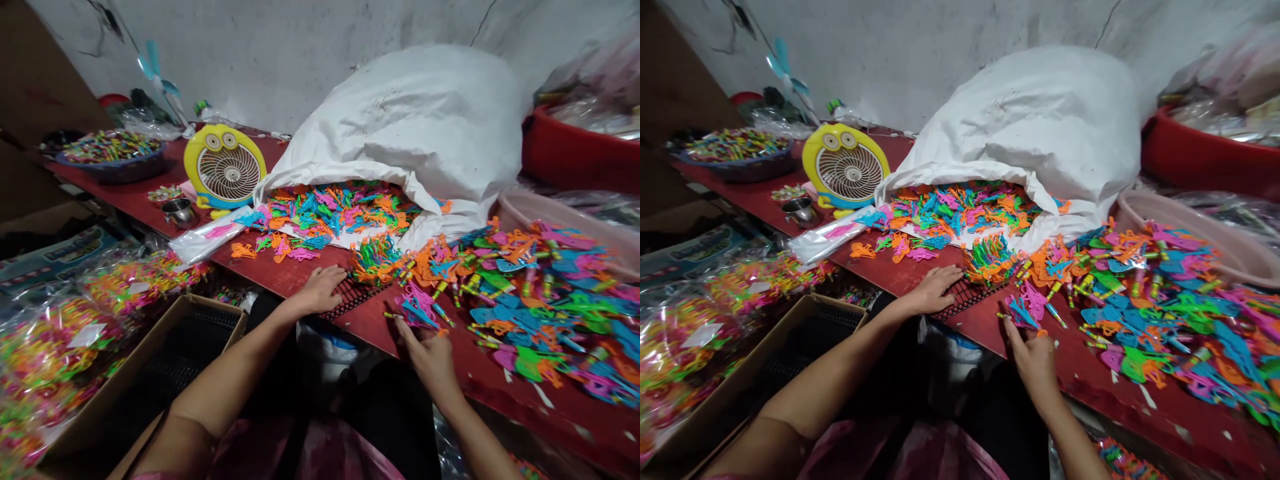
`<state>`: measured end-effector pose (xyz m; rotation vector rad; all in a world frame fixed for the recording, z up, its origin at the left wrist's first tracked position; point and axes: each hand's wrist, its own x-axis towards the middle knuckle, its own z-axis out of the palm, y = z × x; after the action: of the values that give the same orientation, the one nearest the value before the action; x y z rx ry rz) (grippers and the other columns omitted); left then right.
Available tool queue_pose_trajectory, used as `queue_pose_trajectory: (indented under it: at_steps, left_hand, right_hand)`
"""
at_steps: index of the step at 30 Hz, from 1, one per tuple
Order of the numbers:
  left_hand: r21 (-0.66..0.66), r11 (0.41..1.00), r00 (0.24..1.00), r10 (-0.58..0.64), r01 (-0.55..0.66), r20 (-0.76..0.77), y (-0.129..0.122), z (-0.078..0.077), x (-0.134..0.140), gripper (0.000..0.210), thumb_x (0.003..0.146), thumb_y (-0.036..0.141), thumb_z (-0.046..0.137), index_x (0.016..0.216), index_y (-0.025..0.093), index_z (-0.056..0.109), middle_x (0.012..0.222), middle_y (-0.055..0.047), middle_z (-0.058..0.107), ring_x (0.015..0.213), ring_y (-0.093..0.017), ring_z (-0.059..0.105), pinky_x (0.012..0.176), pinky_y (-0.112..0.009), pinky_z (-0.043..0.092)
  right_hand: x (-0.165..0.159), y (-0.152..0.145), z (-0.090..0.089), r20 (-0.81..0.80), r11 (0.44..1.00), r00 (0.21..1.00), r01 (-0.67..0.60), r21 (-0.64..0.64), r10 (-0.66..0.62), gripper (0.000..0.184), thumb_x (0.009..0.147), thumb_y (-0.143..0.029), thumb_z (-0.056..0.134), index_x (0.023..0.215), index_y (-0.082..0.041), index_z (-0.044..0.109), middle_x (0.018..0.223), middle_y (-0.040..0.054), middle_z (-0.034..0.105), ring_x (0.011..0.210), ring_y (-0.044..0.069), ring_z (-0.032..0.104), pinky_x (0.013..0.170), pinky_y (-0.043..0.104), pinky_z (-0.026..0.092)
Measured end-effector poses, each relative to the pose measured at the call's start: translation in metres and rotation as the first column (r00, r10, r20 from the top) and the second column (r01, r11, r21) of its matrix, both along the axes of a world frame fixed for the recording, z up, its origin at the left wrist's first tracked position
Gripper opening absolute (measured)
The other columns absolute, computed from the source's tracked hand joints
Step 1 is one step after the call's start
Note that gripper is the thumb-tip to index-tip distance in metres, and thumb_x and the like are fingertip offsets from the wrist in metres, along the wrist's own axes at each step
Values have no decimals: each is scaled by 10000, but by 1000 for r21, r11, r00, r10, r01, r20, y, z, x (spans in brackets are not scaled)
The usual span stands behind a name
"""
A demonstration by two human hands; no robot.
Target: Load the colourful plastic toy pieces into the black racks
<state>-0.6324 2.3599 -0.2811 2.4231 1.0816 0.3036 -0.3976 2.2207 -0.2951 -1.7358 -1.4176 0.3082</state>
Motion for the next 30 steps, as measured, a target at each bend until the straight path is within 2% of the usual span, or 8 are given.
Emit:
queue_pose_trajectory:
  at_steps: [2, 7, 9, 14, 19, 23, 27, 30]
  left_hand:
    - [28, 998, 998, 64, -65, 24, -7, -4, 8, 607, 847, 311, 518, 1436, 204, 418, 1532, -99, 383, 1451, -259, 280, 1178, -540, 198]
    - [114, 985, 986, 116, -130, 121, -13, -14, 14, 667, 857, 581, 532, 1402, 203, 463, 1508, -107, 421, 1433, -277, 312, 1184, -520, 190]
    - [131, 986, 988, 89, -105, 123, -11, -15, 13, 664, 857, 580, 544, 1400, 206, 465, 1506, -107, 424, 1431, -279, 316, 1180, -511, 200]
    - [116, 993, 996, -2, -9, 95, 1, -11, 5, 662, 849, 554, 570, 1399, 202, 463, 1498, -123, 431, 1431, -274, 318, 1168, -513, 216]
    - [45, 997, 998, -55, 55, 0, 5, 0, 7, 686, 819, 442, 598, 1425, 173, 421, 1527, -138, 381, 1442, -293, 288, 1158, -554, 205]
    - [13, 999, 999, 47, -47, -7, -8, 2, 19, 685, 810, 345, 556, 1441, 144, 381, 1547, -153, 337, 1453, -307, 251, 1156, -592, 184]
    - [72, 967, 960, 230, -244, 160, -24, -3, 28, 606, 762, 248, 599, 1346, 142, 480, 1444, -151, 477, 1349, -284, 413, 1132, -498, 289]
    - [144, 918, 898, 312, -369, 309, -33, -5, 33, 309, 793, 244, 618, 1094, 177, 633, 1150, -96, 651, 1111, -238, 566, 959, -394, 433]
  right_hand:
    - [-3, 3, 1, 36, 1000, 999, -13, 24, 12, 543, 828, -533, 584, 392, -220, 502, 332, -36, 301, 335, 95, 272, 365, 260, 225]
    - [-11, 11, 11, 135, 997, 989, -59, 52, 52, 437, 878, -514, 499, 662, -193, 702, 388, -28, 384, 382, 126, 343, 447, 279, 313]
    - [-13, 14, 13, 172, 998, 984, -48, 43, 40, 477, 886, -522, 471, 591, -195, 655, 390, -27, 367, 376, 122, 324, 452, 290, 287]
    - [-11, 16, 15, 243, 1000, 970, 11, 21, -16, 620, 881, -586, 435, 367, -262, 311, 357, -31, 248, 347, 103, 246, 450, 317, 188]
    - [-16, 12, 16, 265, 998, 964, -25, 64, 7, 541, 897, -561, 423, 456, -265, 321, 380, -40, 263, 371, 114, 265, 473, 310, 190]
    - [-18, 10, 12, 249, 995, 968, 6, 95, -30, 503, 893, -532, 453, 483, -256, 361, 408, -36, 297, 397, 114, 278, 486, 305, 209]
    - [-10, 14, 10, -30, 976, 983, 186, 115, -184, 444, 847, -559, 536, 573, -215, 478, 475, -19, 443, 438, 112, 374, 474, 271, 267]
    - [-4, 24, 9, -405, 949, 873, 313, 43, -270, 430, 836, -596, 551, 761, -176, 597, 573, 16, 597, 476, 132, 500, 464, 249, 360]
